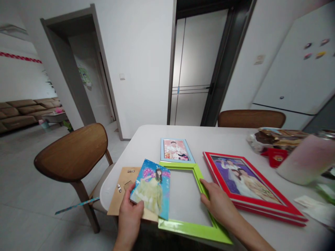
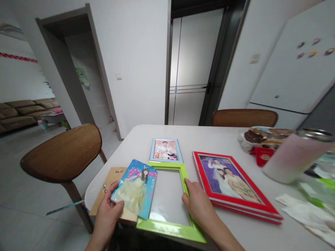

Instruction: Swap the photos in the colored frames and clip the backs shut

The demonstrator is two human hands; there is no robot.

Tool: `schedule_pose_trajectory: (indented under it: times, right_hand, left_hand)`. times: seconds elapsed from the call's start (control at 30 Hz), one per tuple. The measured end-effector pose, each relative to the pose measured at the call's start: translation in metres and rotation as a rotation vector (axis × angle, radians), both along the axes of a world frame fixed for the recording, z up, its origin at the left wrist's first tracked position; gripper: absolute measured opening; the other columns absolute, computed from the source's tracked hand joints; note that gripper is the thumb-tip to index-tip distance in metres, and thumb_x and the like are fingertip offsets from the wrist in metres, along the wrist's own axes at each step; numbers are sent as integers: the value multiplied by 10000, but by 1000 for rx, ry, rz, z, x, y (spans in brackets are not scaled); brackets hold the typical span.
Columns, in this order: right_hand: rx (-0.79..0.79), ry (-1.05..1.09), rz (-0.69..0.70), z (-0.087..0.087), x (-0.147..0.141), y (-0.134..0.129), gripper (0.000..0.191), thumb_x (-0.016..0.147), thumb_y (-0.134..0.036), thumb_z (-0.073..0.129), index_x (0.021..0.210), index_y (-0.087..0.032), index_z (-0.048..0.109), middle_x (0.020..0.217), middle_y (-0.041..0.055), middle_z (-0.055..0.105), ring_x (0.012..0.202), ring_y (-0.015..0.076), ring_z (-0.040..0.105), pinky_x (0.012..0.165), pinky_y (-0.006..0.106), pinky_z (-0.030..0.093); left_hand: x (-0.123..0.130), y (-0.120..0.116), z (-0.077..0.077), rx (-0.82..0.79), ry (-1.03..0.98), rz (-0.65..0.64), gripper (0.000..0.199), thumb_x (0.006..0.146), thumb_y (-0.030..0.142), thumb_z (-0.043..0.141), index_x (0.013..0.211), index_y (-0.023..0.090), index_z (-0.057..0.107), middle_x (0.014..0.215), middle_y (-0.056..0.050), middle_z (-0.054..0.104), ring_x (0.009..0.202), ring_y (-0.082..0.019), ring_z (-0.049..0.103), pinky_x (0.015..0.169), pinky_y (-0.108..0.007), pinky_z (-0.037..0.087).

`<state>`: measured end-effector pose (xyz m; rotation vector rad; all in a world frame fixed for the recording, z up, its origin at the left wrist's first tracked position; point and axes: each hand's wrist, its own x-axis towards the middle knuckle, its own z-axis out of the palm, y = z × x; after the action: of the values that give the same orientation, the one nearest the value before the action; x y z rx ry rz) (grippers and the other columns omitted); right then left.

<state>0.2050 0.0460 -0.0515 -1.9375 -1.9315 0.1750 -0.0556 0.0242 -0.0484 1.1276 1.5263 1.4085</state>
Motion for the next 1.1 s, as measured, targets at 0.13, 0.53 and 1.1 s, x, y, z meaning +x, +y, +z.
schedule_pose_trajectory:
  times: [0.13,0.53,1.1]
  right_hand:
    - [25,-70,47,-6,-2,2,388,696,-89,402,1062,-39,520,897,148,565,807,206,541,771,317,417]
    - [-35,459,255,14,-65,-12,426,753,-309,403,1119,-111,491,1147,131,506,1026,224,474,847,368,398]
    - [-240,1354,-101,57,-34,-32,437,650,-288,530,1053,-119,529,826,93,669,745,237,610,628,315,471]
  left_hand:
    - [-1,-7,-9,-58,-97,-29,533,564,181,569,1079,104,459,805,-22,640,628,-146,603,551,-203,464]
    - [4,-3,8,-11,-297,-88,600,571,216,589,1115,135,352,1024,-88,572,711,-153,620,640,-241,492]
    - [103,-33,41,633,653,-739,552,676,70,434,1217,100,331,1166,-146,499,1061,-227,472,893,-339,422]
